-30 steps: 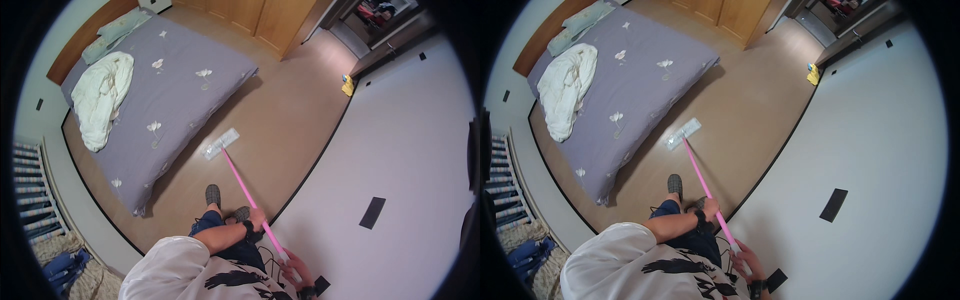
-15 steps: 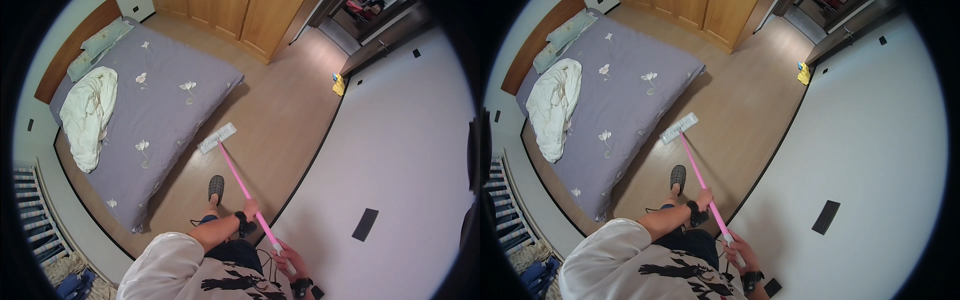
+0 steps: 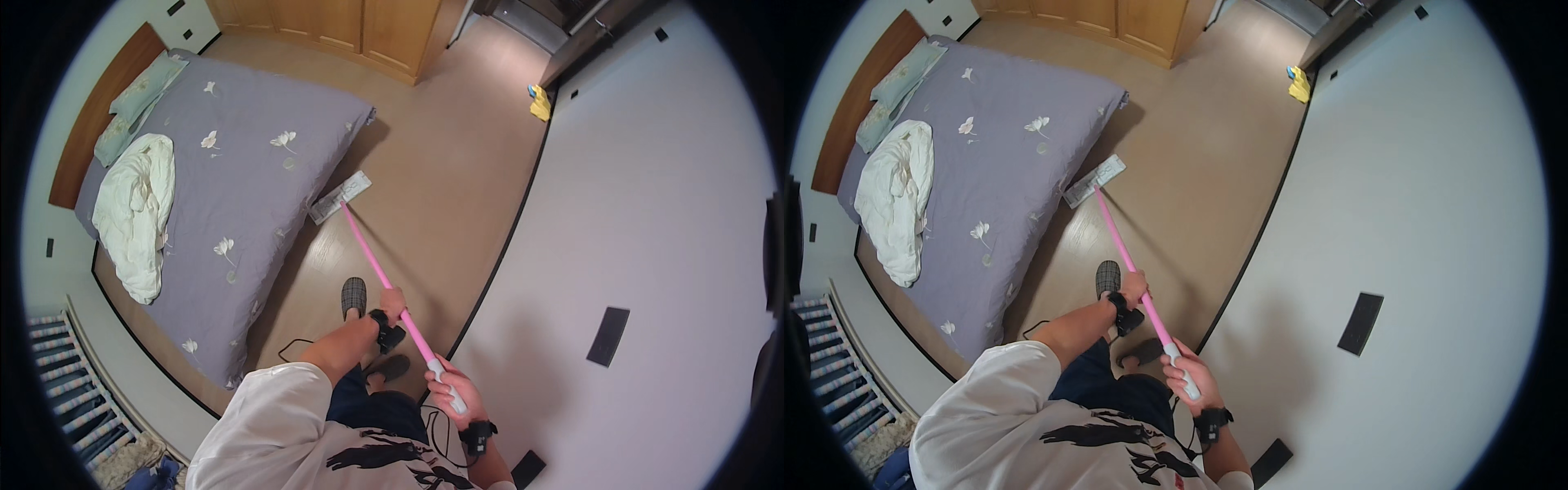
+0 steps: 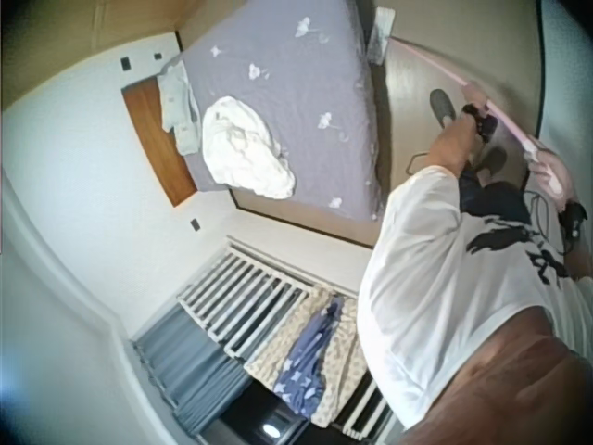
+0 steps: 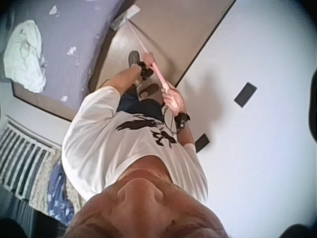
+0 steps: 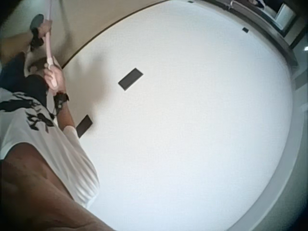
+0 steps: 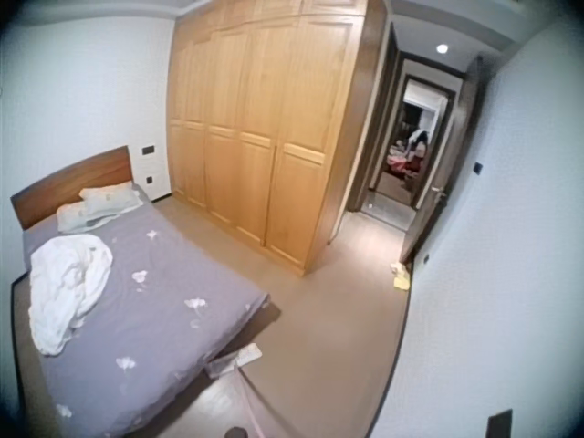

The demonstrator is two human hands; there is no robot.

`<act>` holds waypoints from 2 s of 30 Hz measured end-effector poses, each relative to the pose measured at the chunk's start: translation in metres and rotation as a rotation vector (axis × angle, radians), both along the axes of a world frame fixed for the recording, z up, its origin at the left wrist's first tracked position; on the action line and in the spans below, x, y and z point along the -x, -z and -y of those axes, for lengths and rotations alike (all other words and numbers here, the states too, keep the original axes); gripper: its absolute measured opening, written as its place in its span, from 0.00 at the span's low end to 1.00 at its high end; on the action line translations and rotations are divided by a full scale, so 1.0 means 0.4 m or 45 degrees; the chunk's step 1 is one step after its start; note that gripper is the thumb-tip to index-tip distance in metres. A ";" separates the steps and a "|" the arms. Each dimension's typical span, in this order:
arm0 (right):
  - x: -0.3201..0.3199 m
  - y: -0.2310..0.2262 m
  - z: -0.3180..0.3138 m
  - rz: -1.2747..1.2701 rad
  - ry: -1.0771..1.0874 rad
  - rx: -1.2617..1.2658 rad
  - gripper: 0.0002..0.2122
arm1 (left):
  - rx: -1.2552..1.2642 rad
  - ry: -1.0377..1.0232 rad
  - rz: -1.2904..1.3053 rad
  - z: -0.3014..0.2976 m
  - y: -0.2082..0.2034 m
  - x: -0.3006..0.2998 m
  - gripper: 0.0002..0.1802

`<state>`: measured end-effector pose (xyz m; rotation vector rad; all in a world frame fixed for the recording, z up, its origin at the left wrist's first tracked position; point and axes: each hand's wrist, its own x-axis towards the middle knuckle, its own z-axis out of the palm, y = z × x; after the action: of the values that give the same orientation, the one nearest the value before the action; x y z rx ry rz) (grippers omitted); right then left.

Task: The person mops the bedroom floor using a pink-handled mop. They move the mop back and forth across the wooden floor, navigating around the bed, a standing fan, and a wooden wardrobe. The person continues mopping the entire visible floor area.

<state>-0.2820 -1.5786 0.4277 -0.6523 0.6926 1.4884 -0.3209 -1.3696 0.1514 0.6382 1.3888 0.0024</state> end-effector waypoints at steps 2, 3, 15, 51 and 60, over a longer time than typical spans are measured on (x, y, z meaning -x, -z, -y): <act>0.022 -0.020 0.148 -0.003 0.063 0.017 0.30 | -0.040 0.116 0.038 0.162 0.013 0.004 0.14; 0.043 -0.041 0.231 -0.003 0.100 0.036 0.31 | -0.033 0.126 0.072 0.258 0.018 0.015 0.14; 0.151 -0.317 0.673 0.056 0.354 0.330 0.34 | 0.256 0.456 0.079 0.824 -0.249 0.000 0.18; 0.596 -0.299 0.878 0.078 0.769 0.436 0.36 | 0.204 1.198 0.281 1.106 -0.156 0.331 0.09; 0.274 -0.079 0.621 0.024 1.021 0.203 0.35 | -0.570 1.739 0.634 0.824 0.116 -0.083 0.10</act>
<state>-0.3916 -1.8268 0.4593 -0.4242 0.9250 0.6909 -0.2878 -1.6991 0.1049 1.7216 0.2627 -0.5854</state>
